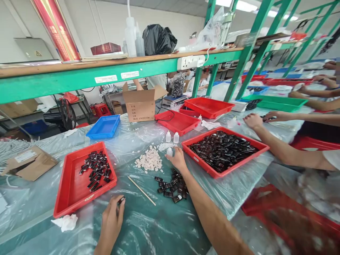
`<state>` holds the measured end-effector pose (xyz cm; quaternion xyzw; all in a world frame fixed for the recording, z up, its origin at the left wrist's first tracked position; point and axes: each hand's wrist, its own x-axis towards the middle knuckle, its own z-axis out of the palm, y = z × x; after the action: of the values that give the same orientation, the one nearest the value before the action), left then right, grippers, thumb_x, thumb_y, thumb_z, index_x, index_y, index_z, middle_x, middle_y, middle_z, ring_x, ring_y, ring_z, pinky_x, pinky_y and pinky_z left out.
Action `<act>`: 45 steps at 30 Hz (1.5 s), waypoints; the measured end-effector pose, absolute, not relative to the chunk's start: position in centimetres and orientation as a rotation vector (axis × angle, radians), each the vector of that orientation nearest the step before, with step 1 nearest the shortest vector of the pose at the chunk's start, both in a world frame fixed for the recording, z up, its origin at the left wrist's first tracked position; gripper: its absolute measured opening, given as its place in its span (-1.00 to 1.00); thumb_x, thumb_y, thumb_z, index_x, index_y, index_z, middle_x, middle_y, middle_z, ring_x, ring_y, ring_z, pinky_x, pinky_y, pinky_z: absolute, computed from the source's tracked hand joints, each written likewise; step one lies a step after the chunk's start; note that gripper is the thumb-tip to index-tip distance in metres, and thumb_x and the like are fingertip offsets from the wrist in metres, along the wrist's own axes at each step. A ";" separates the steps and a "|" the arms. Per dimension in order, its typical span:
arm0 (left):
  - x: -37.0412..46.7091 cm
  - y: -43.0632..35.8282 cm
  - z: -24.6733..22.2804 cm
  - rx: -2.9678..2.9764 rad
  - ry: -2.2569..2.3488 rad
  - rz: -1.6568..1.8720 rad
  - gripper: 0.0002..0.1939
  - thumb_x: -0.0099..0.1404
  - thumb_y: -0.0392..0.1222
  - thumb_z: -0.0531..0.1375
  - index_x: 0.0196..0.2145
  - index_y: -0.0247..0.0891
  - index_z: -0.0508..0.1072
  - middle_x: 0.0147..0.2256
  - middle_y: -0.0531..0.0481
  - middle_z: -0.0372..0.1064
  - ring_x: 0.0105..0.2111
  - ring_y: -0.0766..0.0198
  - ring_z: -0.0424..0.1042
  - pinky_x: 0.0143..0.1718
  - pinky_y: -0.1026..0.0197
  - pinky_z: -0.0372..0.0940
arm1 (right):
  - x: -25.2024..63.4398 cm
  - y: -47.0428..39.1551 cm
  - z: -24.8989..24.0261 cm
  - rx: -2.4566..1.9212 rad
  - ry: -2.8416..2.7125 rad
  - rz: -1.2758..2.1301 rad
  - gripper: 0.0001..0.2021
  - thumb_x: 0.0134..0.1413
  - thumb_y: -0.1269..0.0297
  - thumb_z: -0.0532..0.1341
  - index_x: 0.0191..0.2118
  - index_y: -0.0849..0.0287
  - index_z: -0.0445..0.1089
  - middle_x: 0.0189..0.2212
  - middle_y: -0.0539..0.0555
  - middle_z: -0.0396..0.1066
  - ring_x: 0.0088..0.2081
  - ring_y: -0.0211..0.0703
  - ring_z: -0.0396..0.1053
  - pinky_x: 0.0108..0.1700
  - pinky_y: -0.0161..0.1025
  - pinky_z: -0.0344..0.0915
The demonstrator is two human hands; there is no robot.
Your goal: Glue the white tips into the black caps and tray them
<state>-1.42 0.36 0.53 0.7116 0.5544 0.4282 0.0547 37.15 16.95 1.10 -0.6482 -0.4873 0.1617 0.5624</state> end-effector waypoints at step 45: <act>3.4 -2.6 -1.2 2.000 1.660 1.418 -0.79 0.52 -0.02 0.19 -0.05 -0.06 0.60 -0.16 -0.03 0.65 -0.32 0.17 0.65 -0.22 0.10 0.64 | 27.4 5.7 3.1 -0.611 -1.288 1.621 -0.53 -0.10 -0.11 0.60 -0.17 0.03 0.54 -0.40 -0.07 0.41 -0.43 -0.29 0.21 -0.36 -0.29 0.20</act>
<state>3.39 -2.60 -1.21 0.6727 0.5585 0.4769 0.0903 27.45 5.71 3.12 -0.2497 -0.5261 0.6622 0.4716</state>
